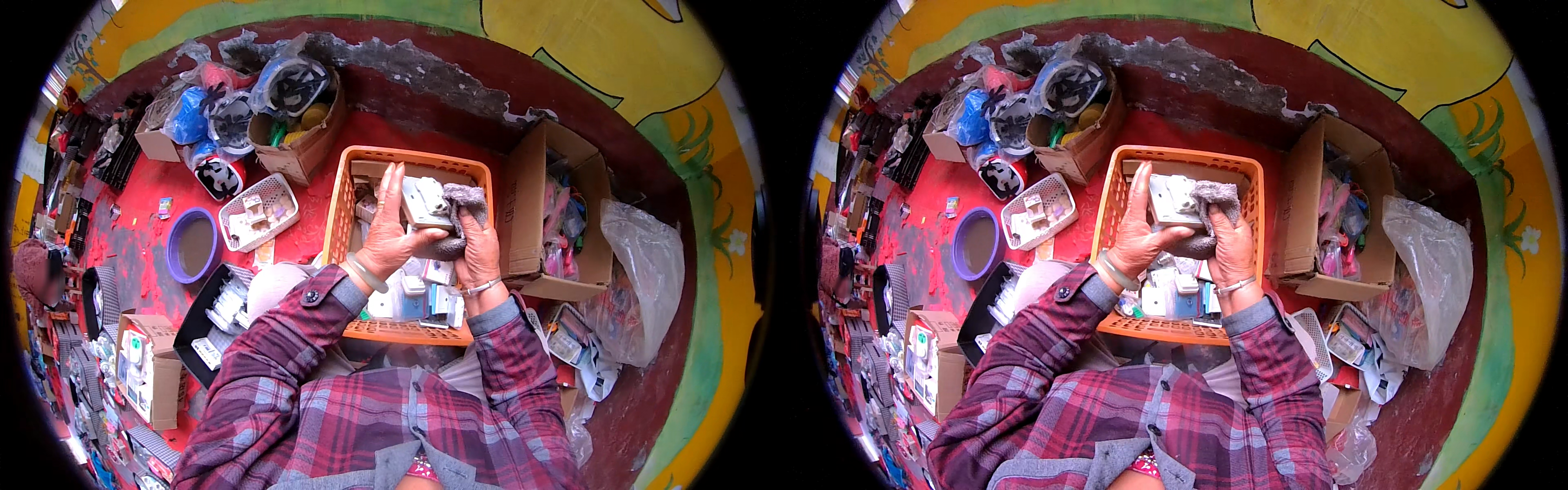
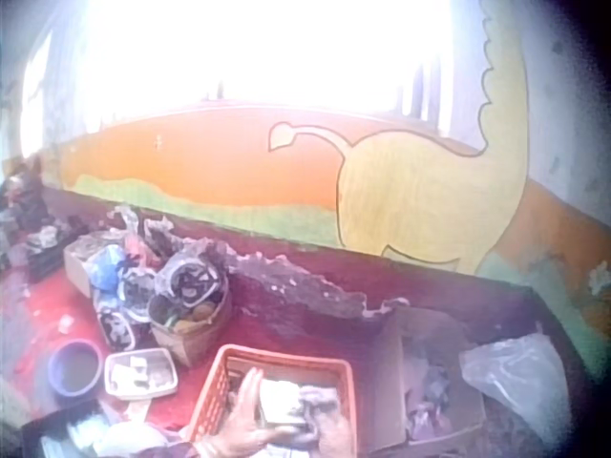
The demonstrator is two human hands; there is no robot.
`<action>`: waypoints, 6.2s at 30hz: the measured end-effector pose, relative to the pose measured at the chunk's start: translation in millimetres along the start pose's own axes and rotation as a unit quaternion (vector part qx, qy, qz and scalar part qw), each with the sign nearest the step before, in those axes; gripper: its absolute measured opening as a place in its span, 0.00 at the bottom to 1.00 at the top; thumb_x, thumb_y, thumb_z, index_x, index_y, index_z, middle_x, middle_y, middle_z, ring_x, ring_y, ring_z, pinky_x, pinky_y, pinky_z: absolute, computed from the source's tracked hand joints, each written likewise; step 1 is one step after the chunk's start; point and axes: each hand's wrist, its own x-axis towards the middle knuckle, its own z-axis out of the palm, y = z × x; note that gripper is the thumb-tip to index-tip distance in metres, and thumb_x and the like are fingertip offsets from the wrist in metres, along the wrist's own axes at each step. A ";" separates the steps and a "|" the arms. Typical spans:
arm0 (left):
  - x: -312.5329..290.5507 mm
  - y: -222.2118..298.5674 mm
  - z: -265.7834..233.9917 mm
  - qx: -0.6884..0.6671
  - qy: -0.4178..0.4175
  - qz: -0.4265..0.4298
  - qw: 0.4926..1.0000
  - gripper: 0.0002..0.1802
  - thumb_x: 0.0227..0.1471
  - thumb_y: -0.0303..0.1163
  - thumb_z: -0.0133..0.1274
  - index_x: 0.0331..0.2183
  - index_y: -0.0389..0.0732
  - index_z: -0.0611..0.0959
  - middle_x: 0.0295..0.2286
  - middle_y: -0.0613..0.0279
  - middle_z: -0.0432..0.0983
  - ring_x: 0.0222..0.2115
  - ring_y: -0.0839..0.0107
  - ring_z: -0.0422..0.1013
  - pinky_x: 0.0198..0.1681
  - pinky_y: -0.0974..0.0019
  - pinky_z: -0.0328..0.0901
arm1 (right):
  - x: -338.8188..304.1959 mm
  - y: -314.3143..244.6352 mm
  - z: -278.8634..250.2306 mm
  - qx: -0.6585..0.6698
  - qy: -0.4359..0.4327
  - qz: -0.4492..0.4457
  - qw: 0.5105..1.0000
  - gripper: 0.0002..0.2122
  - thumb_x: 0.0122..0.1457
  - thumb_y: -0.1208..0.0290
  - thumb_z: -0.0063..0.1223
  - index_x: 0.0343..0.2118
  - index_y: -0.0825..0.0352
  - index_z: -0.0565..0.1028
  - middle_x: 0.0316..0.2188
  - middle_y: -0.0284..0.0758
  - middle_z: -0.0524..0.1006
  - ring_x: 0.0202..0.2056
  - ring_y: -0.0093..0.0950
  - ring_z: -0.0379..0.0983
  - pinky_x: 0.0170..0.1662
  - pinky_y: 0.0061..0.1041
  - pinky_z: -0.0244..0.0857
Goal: The person wipes square plastic wall switches with a cloth and places them into a black tray.
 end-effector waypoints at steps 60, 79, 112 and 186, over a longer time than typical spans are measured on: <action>-10.2 -1.6 1.7 -0.523 -0.084 -0.329 0.782 0.32 0.52 0.26 0.52 0.56 0.39 0.58 0.51 0.58 0.61 0.51 0.67 0.62 0.55 0.63 0.60 | 17.1 2.0 -33.1 -0.013 0.138 -0.023 0.990 0.09 0.59 0.77 0.47 0.43 0.68 0.69 0.38 0.35 0.74 0.40 0.29 0.72 0.45 0.29 0.68; -2.9 -9.9 -4.4 -0.589 0.036 -0.313 0.744 0.20 0.58 0.37 0.43 0.50 0.38 0.67 0.45 0.56 0.70 0.45 0.64 0.69 0.49 0.59 0.65 | -17.5 -6.9 11.9 -0.378 -0.117 -0.143 0.907 0.22 0.64 0.66 0.36 0.60 0.66 0.56 0.61 0.41 0.54 0.62 0.33 0.48 0.62 0.28 0.42; -21.4 8.7 4.2 -0.243 -0.032 -0.154 0.957 0.17 0.62 0.32 0.36 0.49 0.33 0.68 0.41 0.61 0.68 0.43 0.78 0.64 0.48 0.73 0.60 | -20.3 -7.4 28.2 -0.620 -0.099 -0.315 0.712 0.20 0.37 0.82 0.55 0.39 0.67 0.71 0.39 0.41 0.72 0.43 0.40 0.67 0.49 0.34 0.61; -22.5 -28.9 10.1 -0.487 0.076 -0.337 0.802 0.16 0.61 0.34 0.35 0.43 0.35 0.72 0.37 0.56 0.73 0.38 0.68 0.71 0.45 0.64 0.66 | -9.2 -1.2 30.2 -0.656 -0.158 -0.366 0.641 0.19 0.44 0.82 0.47 0.43 0.67 0.72 0.38 0.40 0.74 0.42 0.37 0.70 0.47 0.31 0.64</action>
